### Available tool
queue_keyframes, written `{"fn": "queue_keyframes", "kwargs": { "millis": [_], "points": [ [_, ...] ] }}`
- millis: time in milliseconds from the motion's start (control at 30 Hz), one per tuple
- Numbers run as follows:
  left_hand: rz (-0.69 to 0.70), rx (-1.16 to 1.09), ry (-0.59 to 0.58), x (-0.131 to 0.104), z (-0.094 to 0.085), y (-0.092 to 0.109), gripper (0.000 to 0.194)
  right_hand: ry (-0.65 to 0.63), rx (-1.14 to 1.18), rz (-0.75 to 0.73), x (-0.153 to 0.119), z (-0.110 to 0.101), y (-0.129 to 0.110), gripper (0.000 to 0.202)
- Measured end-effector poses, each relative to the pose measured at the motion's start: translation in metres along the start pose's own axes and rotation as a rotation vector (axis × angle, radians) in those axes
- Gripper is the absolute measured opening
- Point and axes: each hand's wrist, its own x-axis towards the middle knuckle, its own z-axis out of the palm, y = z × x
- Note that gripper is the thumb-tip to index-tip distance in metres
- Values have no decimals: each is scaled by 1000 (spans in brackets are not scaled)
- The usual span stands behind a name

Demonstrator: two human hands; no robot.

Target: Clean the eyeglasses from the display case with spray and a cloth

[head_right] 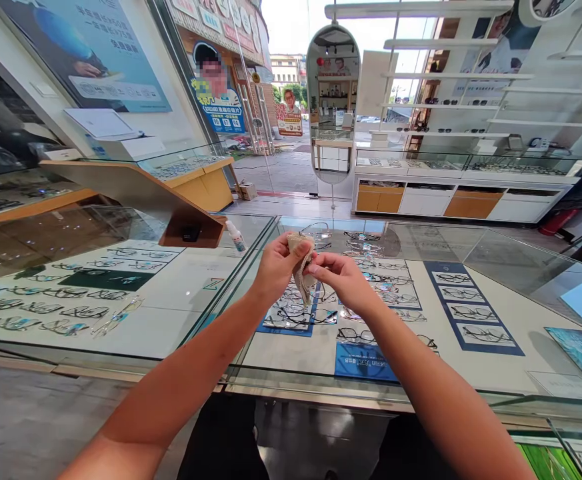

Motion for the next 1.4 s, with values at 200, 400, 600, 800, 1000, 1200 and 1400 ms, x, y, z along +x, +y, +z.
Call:
{"fn": "queue_keyframes", "kwargs": {
  "millis": [200,400,600,800,1000,1200,1400],
  "points": [
    [4,20,-17,3,-5,1,56,29,-12,1,1,2,0,29],
    [-20,-49,-90,12,-15,-1,46,81,-14,-30,3,-7,4,23],
    [-39,-47,-94,12,-16,5,41,103,-2,-17,2,-10,2,21],
    [-50,-55,-179,9,-15,9,53,76,49,-38,1,-8,-1,21],
    [-12,-28,-146,8,-12,4,50,53,21,-46,1,-4,2,27],
    [10,-2,-21,2,-3,0,53,22,-9,-24,0,7,0,37],
    [26,67,-16,4,-8,5,60,51,-24,-12,0,7,0,36]
  ]
}}
